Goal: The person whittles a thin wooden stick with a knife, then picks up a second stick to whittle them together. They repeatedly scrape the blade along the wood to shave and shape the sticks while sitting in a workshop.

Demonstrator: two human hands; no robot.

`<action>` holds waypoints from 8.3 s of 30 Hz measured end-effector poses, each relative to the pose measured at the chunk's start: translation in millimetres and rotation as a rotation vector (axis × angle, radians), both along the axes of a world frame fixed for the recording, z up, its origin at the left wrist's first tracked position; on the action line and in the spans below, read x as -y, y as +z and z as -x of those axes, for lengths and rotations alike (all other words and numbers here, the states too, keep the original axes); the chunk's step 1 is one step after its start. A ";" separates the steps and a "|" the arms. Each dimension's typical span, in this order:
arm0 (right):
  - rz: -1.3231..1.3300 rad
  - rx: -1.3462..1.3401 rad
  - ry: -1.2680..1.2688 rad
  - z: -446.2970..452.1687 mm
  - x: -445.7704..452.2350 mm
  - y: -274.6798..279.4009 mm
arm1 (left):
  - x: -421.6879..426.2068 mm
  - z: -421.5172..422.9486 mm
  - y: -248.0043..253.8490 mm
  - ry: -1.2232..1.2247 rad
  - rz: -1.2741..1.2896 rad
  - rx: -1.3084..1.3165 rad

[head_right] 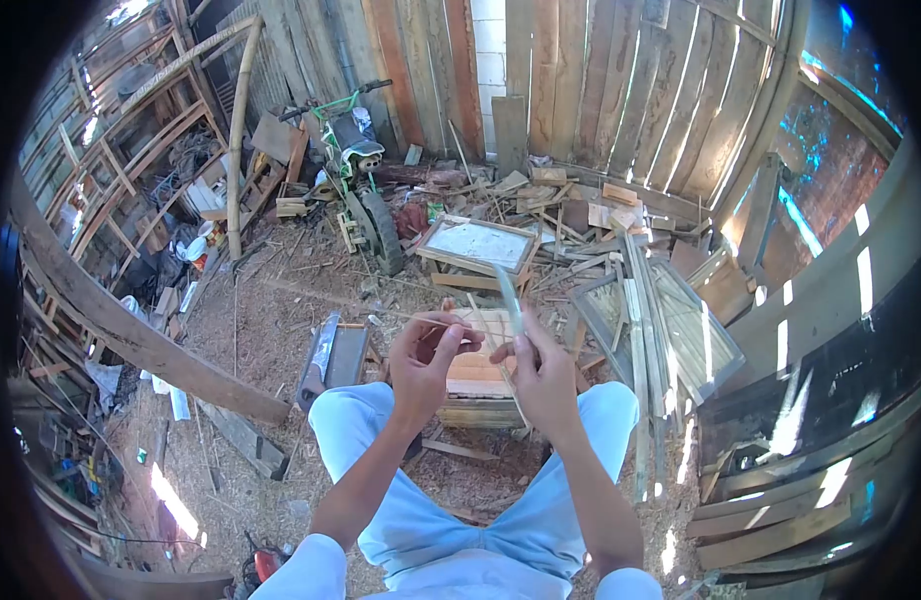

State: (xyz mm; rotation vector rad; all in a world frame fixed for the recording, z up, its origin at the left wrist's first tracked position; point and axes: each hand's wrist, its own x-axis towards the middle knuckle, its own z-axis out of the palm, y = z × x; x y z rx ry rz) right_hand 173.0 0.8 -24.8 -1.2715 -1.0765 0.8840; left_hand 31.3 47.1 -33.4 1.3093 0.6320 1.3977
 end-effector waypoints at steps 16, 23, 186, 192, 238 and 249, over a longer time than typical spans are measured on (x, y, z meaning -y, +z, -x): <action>-0.130 0.459 -0.156 -18.0 4.5 12.3 | 15.1 71.6 20.9 0.298 -0.054 0.208; -0.122 0.382 -0.198 -29.8 2.8 16.2 | 2.9 104.0 19.6 0.364 -0.056 0.316; 0.297 -0.571 0.554 -29.9 24.3 32.3 | 27.4 36.5 30.8 0.041 -0.180 -0.667; 0.269 -0.626 0.436 -56.6 26.0 41.0 | 33.7 51.9 31.8 0.061 -0.210 -0.732; 0.021 -0.522 -0.068 0.9 -9.9 2.0 | 10.3 43.6 -11.4 -0.031 -0.051 -0.629; 0.007 -0.514 0.094 1.1 2.6 2.5 | 11.1 38.4 -9.6 -0.187 0.267 -0.308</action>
